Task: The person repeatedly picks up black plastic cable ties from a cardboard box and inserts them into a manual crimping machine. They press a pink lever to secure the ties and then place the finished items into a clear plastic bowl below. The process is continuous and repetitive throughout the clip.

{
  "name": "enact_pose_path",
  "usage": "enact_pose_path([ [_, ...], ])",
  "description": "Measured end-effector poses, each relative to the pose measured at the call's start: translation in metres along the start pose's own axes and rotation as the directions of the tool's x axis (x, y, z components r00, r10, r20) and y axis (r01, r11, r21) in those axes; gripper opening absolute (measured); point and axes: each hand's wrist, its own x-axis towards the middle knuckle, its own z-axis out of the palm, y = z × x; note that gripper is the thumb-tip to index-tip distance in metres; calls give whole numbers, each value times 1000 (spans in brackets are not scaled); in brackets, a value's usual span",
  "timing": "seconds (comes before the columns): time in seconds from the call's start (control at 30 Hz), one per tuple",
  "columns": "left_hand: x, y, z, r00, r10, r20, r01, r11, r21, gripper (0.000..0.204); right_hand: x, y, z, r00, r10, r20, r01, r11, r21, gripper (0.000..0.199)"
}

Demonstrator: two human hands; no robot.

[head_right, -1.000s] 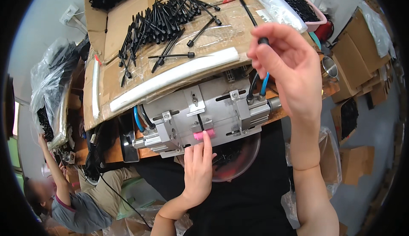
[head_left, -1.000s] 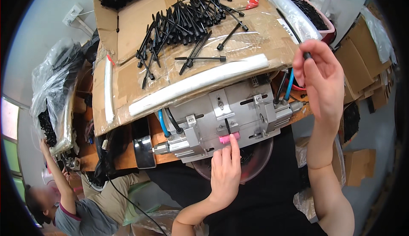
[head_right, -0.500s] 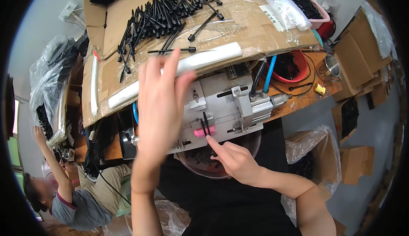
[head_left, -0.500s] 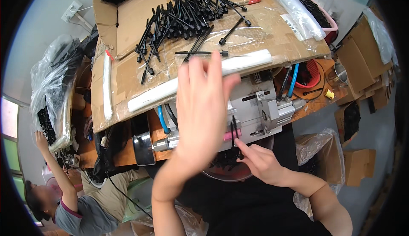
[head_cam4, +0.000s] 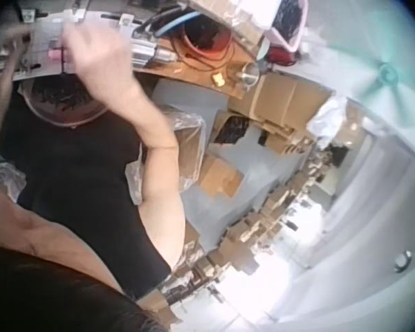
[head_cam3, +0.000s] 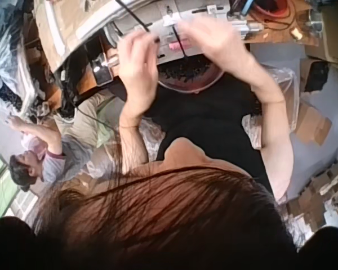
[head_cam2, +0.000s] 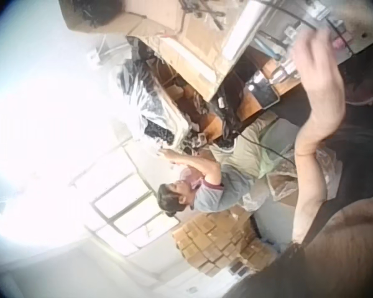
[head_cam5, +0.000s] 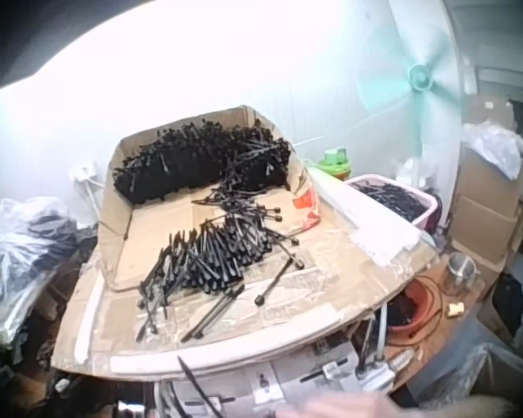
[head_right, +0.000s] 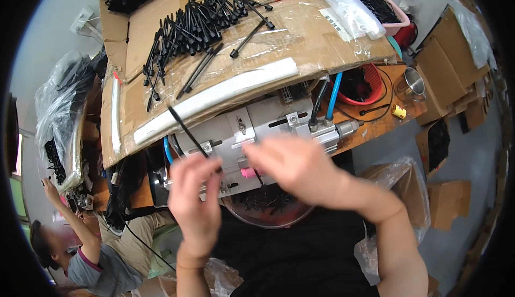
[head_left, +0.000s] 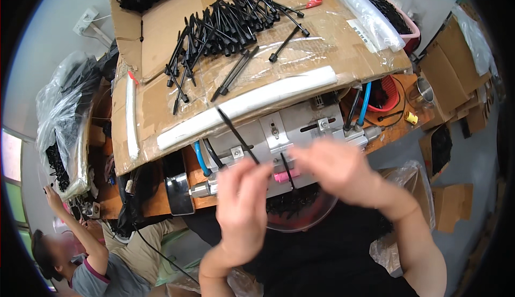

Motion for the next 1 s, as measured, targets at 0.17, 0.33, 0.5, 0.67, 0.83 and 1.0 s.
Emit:
enact_pose_path([
  [0.17, -73, 10, 31, 960, -26, 280, 38, 999, -34, 68, 120, 88, -13, 994, 37, 105, 0, 943, -332, 18],
  [0.33, -77, 12, 55, 927, -14, 375, -38, 991, 130, 78, 132, 102, -12, 996, 69, 56, -76, 989, 131, 16],
  [0.5, -73, 18, 54, 934, -36, 355, -47, 974, 222, 75, 77, 44, -55, 892, 452, 8, -341, 663, 667, 20],
  [0.67, -73, 14, 57, 917, -41, 396, -50, 975, 218, 76, 27, 21, -59, 856, 517, 6, -344, 562, 753, 22],
  [0.83, -70, 16, 53, 903, -67, 424, -4, 987, 163, 79, -2, 6, -48, 836, 543, -73, -327, 601, 729, 21],
  [1.0, -61, 11, 40, 911, -29, 411, -62, 977, 206, 71, -36, -11, -21, 941, 327, -90, -261, 867, 424, 32],
])
